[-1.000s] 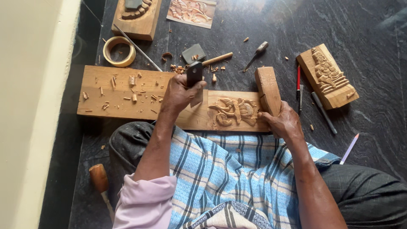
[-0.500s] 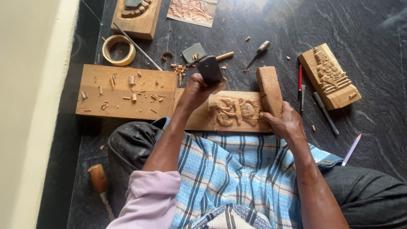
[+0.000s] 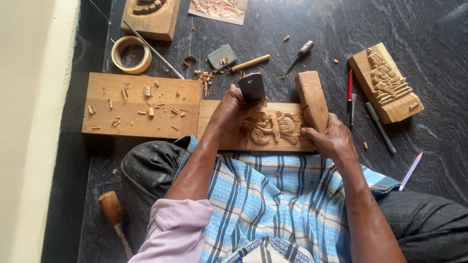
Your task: The person carves a wooden block using a chisel and a wooden mallet. They repeatedly strike the chisel to shape the wood, occasionally adjusting the chisel's position and clearing wood shavings.
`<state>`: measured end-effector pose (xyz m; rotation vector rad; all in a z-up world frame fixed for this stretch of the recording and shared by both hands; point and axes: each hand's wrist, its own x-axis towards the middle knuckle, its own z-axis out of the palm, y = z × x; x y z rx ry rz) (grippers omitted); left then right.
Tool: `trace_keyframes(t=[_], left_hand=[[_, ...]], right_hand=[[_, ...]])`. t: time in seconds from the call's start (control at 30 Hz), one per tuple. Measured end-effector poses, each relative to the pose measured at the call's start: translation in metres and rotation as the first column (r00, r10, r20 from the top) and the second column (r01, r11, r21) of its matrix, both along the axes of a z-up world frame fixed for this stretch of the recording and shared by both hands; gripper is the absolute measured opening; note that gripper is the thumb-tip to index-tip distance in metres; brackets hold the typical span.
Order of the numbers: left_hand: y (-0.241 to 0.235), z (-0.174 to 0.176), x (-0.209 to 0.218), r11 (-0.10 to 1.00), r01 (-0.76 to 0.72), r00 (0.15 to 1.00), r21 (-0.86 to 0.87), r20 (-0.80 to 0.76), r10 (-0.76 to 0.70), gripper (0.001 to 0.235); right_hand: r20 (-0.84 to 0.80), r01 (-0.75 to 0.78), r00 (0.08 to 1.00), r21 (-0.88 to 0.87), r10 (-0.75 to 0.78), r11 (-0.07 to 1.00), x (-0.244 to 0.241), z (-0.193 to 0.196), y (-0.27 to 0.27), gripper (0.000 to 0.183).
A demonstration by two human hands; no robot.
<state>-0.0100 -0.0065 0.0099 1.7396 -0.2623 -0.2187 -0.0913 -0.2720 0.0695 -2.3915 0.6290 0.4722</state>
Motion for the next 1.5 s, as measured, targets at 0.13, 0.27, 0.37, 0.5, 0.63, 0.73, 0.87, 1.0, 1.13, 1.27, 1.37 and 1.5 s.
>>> trace_keyframes(t=[0.13,0.27,0.37,0.5,0.63,0.73,0.87,1.0,1.13,1.27,1.37,1.5], left_hand=[[0.001,-0.001,0.001,0.996,0.056,0.998,-0.063,0.011,-0.055,0.007],[0.001,0.001,0.001,0.997,0.06,0.998,-0.054,0.024,-0.059,0.005],[0.0,0.003,0.0,0.999,0.048,0.999,0.014,0.013,-0.048,0.006],[0.0,0.0,0.001,0.999,0.049,0.999,0.024,0.011,-0.049,0.005],[0.003,-0.007,0.013,1.0,0.016,0.977,-0.025,0.211,-0.011,0.012],[0.014,-0.001,0.014,0.993,-0.063,0.992,-0.102,0.1,0.073,0.007],[0.023,0.009,0.013,0.96,-0.223,0.969,-0.169,-0.144,0.199,0.011],[0.02,0.007,0.016,0.969,-0.103,0.993,-0.225,0.038,0.114,0.011],[0.019,0.007,0.015,0.966,-0.193,0.98,-0.174,-0.088,0.18,0.013],[0.023,0.011,0.018,0.953,-0.24,0.968,-0.187,-0.119,0.22,0.012],[0.022,0.009,0.018,0.966,-0.165,0.984,-0.2,-0.104,0.147,0.01],[0.017,0.001,0.015,0.998,-0.042,0.999,-0.053,0.0,0.042,0.006]], right_hand=[[0.043,-0.031,0.999,-0.014,0.032,0.999,0.0,-0.005,-0.003,0.069],[0.012,-0.007,1.0,0.003,0.007,1.0,0.0,-0.005,-0.003,0.068],[0.048,-0.022,0.999,0.009,0.022,1.0,-0.001,-0.006,-0.003,0.067],[0.054,-0.021,0.998,-0.005,0.021,1.0,-0.002,-0.013,-0.006,0.067],[0.058,-0.033,0.998,-0.018,0.034,0.999,-0.001,-0.011,-0.005,0.068],[-0.018,0.028,0.999,0.023,-0.028,0.999,-0.001,-0.003,-0.004,0.067],[0.016,-0.017,1.0,-0.015,0.017,1.0,0.001,-0.009,-0.007,0.07],[0.025,-0.08,0.996,-0.098,0.083,0.992,0.002,-0.017,-0.012,0.073],[-0.03,-0.03,0.999,-0.075,0.028,0.997,0.002,-0.009,-0.007,0.074],[-0.105,0.046,0.993,-0.042,-0.05,0.998,0.004,0.0,0.001,0.073],[-0.034,-0.038,0.999,-0.093,0.035,0.995,0.006,-0.003,0.0,0.073],[-0.054,0.01,0.998,-0.05,-0.012,0.999,0.005,-0.005,-0.001,0.074]])
